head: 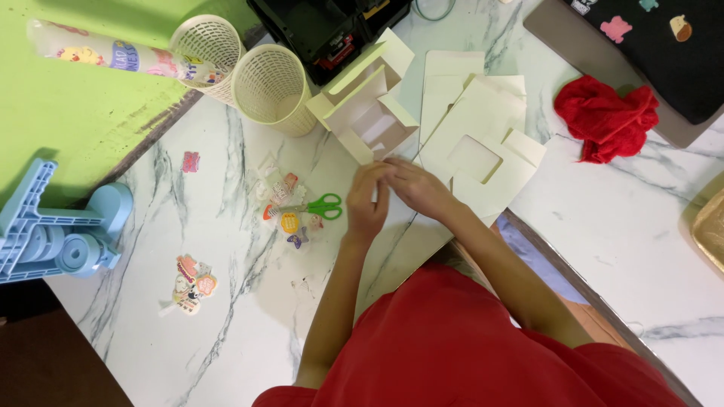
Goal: Assemble small cardboard packaging boxes at a workbench after preparing materials.
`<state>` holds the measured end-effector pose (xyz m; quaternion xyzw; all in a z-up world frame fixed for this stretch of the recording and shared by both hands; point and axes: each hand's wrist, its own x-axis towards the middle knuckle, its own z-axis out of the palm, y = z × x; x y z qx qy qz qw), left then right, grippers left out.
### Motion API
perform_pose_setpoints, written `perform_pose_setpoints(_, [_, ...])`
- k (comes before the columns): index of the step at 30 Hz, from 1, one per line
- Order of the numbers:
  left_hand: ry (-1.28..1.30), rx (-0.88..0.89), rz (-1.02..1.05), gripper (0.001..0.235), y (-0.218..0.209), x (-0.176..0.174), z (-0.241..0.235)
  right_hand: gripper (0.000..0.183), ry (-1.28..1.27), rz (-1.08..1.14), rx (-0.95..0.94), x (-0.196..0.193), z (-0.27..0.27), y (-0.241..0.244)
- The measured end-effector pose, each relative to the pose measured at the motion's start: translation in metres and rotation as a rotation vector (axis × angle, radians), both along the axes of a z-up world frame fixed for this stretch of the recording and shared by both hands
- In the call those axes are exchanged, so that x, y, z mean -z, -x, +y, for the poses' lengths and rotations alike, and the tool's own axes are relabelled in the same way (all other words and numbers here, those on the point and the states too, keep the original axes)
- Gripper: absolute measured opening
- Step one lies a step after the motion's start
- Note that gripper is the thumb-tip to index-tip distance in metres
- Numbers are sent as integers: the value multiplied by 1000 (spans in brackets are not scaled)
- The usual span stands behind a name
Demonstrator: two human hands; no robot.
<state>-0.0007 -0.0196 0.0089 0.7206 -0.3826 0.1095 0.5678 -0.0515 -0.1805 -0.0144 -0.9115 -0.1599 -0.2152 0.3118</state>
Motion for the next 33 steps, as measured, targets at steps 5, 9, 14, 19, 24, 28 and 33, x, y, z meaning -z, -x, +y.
perform_pose_setpoints(5, [-258, 165, 443, 16, 4, 1, -27, 26, -95, 28, 240, -3, -32, 44])
perform_pose_setpoints(9, [-442, 210, 229, 38, -2, 59, -48, 32, -76, 123, 516, 17, -72, 82])
perform_pose_setpoints(14, [-691, 86, 116, 77, 5, 101, -72, 53, -4, 236, 535, 18, -97, 120])
perform_pose_setpoints(19, [-818, 83, 302, 82, 10, 85, -82, 79, 84, 362, 409, 20, -78, 132])
perform_pose_setpoints(24, [-631, 145, 287, 75, -5, 122, -79, 93, 51, 416, 414, 32, -62, 132])
perform_pose_setpoints(28, [-356, 285, 406, 67, -2, 94, -79, 89, 7, 343, 455, 5, -72, 134])
perform_pose_setpoints(33, [-55, 499, 631, 104, 24, 13, -82, 80, -266, 237, 470, -57, -82, 142])
